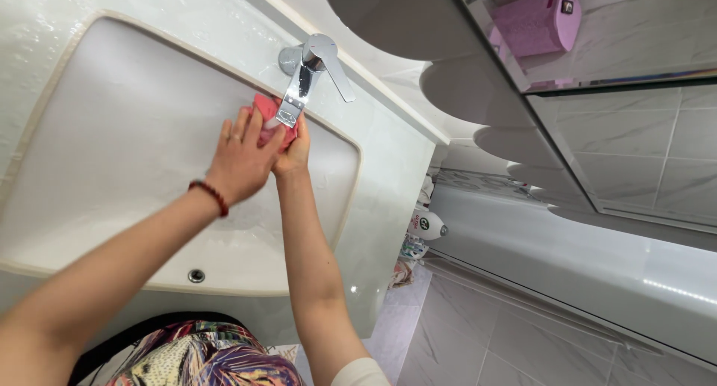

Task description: Cleaning a bathroom sink, faucet, and scrubbing a brush under running water.

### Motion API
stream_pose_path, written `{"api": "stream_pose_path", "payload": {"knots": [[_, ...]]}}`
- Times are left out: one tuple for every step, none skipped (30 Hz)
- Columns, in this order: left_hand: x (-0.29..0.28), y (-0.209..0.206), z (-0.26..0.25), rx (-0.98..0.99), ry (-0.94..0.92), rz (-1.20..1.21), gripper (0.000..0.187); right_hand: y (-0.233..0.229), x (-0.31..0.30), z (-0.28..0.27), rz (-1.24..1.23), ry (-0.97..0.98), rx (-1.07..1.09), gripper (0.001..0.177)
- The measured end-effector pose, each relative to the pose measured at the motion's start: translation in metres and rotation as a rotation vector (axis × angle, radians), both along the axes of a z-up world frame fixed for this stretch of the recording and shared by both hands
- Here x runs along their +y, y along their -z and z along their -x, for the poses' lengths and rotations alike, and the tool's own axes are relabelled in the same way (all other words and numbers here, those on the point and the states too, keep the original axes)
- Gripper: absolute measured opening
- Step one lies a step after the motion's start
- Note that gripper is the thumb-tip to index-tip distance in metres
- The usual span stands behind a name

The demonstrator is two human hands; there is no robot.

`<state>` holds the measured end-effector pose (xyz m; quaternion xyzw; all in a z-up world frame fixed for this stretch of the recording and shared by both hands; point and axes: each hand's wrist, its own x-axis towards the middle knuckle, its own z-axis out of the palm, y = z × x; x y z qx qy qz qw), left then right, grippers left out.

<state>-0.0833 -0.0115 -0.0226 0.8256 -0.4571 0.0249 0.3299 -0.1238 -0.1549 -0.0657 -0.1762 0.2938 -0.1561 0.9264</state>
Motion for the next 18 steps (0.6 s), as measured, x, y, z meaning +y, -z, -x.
{"api": "stream_pose_path", "payload": {"knots": [[0.009, -0.005, 0.004, -0.003, 0.002, -0.001, 0.038, 0.004, 0.003, -0.003, -0.001, 0.002, -0.003, 0.052], [0.018, -0.010, 0.009, 0.027, 0.037, 0.035, 0.040, 0.008, 0.005, -0.006, 0.037, -0.027, -0.061, 0.051], [0.026, -0.015, 0.016, 0.061, 0.071, 0.072, 0.043, 0.011, 0.008, -0.007, 0.075, -0.057, -0.115, 0.050], [0.036, -0.016, 0.015, 0.062, 0.072, 0.073, 0.043, 0.017, 0.009, -0.006, 0.076, -0.056, -0.114, 0.050], [0.046, -0.016, 0.015, 0.193, 0.101, 0.145, 0.039, 0.023, 0.010, -0.006, -0.125, -0.065, -0.215, 0.049], [0.057, -0.017, 0.014, 0.324, 0.130, 0.217, 0.034, 0.028, 0.012, -0.007, -0.327, -0.073, -0.314, 0.049], [0.066, -0.018, 0.010, 0.320, 0.128, 0.219, 0.034, 0.016, 0.017, -0.009, -0.326, -0.077, -0.317, 0.049], [0.075, -0.018, 0.005, 0.428, 0.077, 0.257, 0.028, 0.004, 0.023, -0.011, -0.362, -0.198, -0.475, 0.043], [0.085, -0.018, 0.002, 0.538, 0.024, 0.294, 0.023, -0.008, 0.030, -0.012, -0.395, -0.318, -0.633, 0.043], [0.095, -0.019, 0.000, 0.535, 0.020, 0.296, 0.023, -0.011, 0.035, -0.009, -0.396, -0.323, -0.634, 0.043], [0.103, -0.020, -0.003, 0.577, -0.030, 0.280, 0.019, -0.015, 0.037, -0.008, -0.346, -0.159, -0.321, 0.039], [0.111, -0.021, -0.006, 0.618, -0.079, 0.264, 0.017, -0.020, 0.040, -0.006, -0.284, 0.014, -0.014, 0.036], [0.116, -0.021, -0.006, 0.616, -0.079, 0.271, 0.017, -0.023, 0.039, 0.001, -0.277, 0.011, -0.016, 0.036], [0.122, -0.020, -0.005, 0.664, -0.091, 0.248, 0.016, -0.025, 0.039, 0.009, -0.204, 0.015, -0.101, 0.029], [0.129, -0.020, -0.005, 0.711, -0.105, 0.224, 0.016, -0.028, 0.039, 0.015, -0.132, 0.018, -0.186, 0.024], [0.134, -0.021, 0.000, 0.709, -0.107, 0.230, 0.016, -0.039, 0.038, 0.025, -0.127, 0.013, -0.189, 0.024], [0.138, -0.021, 0.003, 0.759, -0.114, 0.205, 0.017, -0.050, 0.037, 0.032, -0.054, 0.010, -0.170, 0.008], [0.142, -0.022, 0.005, 0.809, -0.122, 0.179, 0.018, -0.060, 0.036, 0.039, 0.020, 0.008, -0.153, 0.024]]}}
